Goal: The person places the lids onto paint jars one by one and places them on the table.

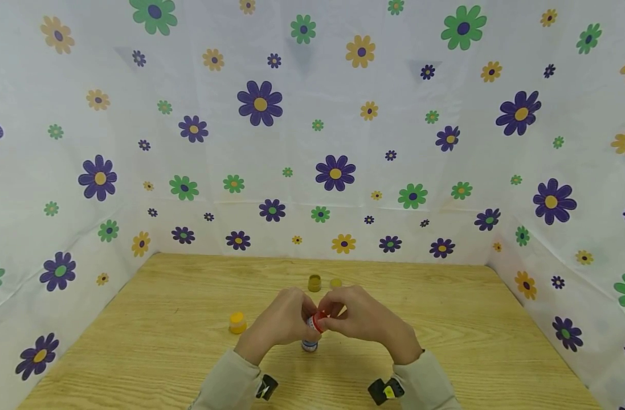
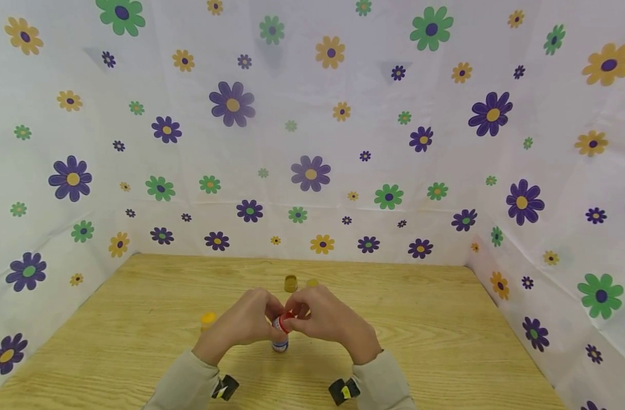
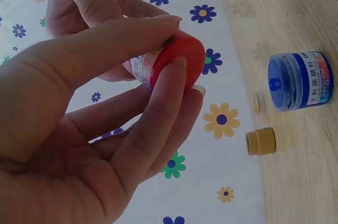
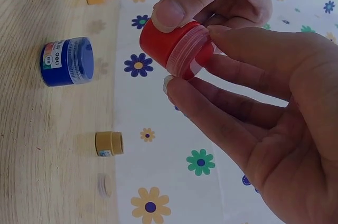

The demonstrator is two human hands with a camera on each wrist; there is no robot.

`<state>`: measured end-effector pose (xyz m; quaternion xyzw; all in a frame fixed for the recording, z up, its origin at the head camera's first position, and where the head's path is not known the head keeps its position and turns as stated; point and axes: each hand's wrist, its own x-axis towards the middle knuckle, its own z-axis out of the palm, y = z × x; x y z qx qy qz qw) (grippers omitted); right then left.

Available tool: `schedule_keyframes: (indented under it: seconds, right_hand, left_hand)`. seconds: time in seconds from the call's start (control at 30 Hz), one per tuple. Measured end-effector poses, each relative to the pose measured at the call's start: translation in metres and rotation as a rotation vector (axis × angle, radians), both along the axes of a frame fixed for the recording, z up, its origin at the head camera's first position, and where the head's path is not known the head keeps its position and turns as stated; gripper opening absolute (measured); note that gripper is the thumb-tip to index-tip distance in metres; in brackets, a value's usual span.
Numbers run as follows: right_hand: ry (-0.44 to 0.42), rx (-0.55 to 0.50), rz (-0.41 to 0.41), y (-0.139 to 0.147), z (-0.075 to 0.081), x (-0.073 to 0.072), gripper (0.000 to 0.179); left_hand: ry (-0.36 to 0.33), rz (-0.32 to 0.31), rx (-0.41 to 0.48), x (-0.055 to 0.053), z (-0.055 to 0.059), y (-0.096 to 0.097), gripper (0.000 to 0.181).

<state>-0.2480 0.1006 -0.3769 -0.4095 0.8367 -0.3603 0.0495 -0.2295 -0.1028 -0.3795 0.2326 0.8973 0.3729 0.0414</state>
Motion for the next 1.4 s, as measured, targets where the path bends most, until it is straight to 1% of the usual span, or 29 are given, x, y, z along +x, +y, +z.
schedule_keyframes:
  seconds: [0.17, 0.3, 0.57, 0.7, 0.83, 1.0, 1.27, 1.4]
  right_hand:
    - [-0.011, -0.008, 0.001, 0.0007, -0.0005, 0.0, 0.015]
    - [-0.027, -0.036, 0.007, 0.0028, -0.0009, 0.0002, 0.018]
    - [-0.007, -0.082, 0.079, 0.0015, -0.0021, 0.0001, 0.016]
    - [0.005, -0.076, 0.087, 0.0001, -0.003, 0.0004, 0.018]
    - [0.017, -0.069, 0.085, -0.0006, -0.0032, 0.0005, 0.017]
    - [0.018, -0.069, 0.079, -0.0003, -0.0025, 0.0006, 0.016]
    - [0.003, -0.046, 0.029, -0.0012, -0.0025, -0.0012, 0.01]
    - [-0.008, -0.039, 0.019, -0.0015, -0.0015, -0.001, 0.01]
  left_hand:
    - [0.007, 0.006, -0.005, 0.0003, 0.0002, -0.0002, 0.015]
    - [0.007, 0.011, -0.007, -0.0001, -0.0003, -0.0009, 0.016]
    - [0.024, 0.007, -0.011, -0.0008, -0.0005, -0.0017, 0.017]
    - [0.025, 0.008, -0.011, 0.0008, 0.001, -0.0009, 0.018]
    - [0.024, 0.005, -0.01, 0.0019, 0.0022, -0.0005, 0.018]
    - [0.025, 0.0, -0.016, 0.0006, 0.0022, -0.0005, 0.018]
    - [0.018, -0.008, -0.003, 0.0004, 0.0014, -0.0006, 0.014]
    - [0.017, -0.013, 0.002, 0.0002, 0.0009, -0.0004, 0.012]
